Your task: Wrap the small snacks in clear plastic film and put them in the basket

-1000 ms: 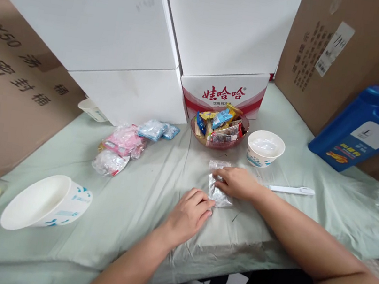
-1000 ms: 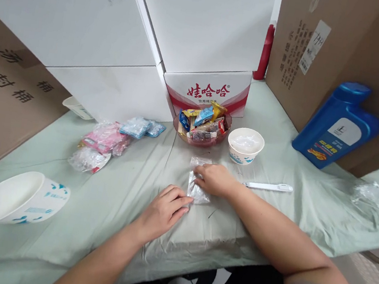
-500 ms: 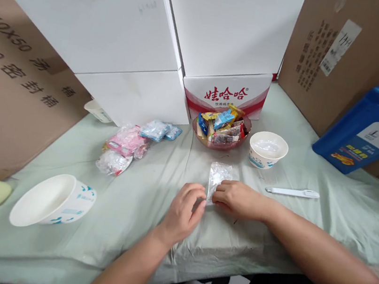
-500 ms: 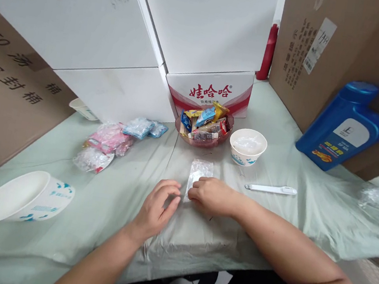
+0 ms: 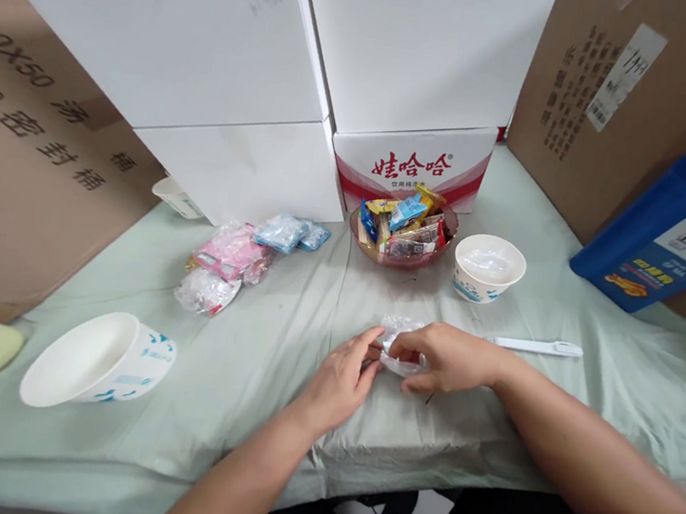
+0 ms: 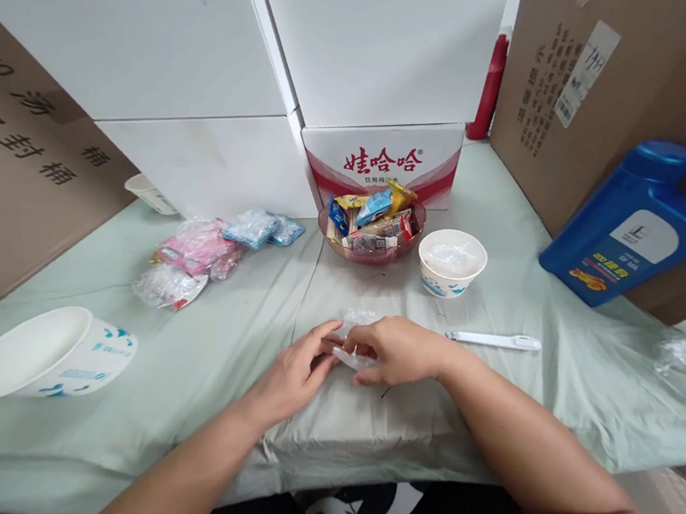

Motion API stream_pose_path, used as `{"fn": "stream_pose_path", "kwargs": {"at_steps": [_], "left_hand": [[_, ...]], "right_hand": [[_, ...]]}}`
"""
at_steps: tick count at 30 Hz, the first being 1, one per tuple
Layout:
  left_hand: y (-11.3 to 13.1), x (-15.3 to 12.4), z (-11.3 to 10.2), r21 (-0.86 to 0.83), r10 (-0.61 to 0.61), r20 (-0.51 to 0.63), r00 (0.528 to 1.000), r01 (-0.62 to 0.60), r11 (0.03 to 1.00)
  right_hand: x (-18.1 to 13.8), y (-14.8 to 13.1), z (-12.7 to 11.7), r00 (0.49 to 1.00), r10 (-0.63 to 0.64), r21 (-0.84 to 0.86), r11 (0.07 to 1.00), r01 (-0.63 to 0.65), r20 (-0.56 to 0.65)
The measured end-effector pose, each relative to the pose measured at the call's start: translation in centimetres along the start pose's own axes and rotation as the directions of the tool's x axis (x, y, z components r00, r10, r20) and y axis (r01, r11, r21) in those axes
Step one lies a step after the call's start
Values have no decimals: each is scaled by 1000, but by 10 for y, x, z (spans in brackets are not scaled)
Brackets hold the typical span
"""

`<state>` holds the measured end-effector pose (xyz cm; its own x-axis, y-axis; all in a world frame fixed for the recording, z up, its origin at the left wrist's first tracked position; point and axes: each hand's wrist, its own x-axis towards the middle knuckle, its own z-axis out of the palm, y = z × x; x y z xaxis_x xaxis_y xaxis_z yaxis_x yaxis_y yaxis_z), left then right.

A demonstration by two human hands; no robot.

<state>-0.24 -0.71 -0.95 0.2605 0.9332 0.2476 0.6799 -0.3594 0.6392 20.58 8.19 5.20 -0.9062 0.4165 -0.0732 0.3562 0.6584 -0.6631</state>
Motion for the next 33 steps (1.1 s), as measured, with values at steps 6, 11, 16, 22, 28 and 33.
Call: {"fn": "stream_pose_path", "kwargs": {"at_steps": [6,11,16,22,28,33], "left_hand": [[-1,0,3,17,0,-28,1000,0,1000],[-1,0,3,50,59,-28,998,-58,997],[5,4,1,151,126,18,992,-127,980],[3,4,4,312,98,34,995,-104,944],[2,1,6,315,85,-32,996,-71,947],[-10,2,2,149,-27,-322,946,79,986]], "right_hand": [[16,15,11,933,136,-144,971,-193,-333],[30,25,22,897,240,-309,879,-363,-371],[38,29,30,892,260,-379,834,-400,-370],[37,29,28,831,233,-430,767,-476,-505],[33,30,44,941,-157,-505,863,-17,-299],[40,34,57,986,-56,-475,879,-26,-158]]}}
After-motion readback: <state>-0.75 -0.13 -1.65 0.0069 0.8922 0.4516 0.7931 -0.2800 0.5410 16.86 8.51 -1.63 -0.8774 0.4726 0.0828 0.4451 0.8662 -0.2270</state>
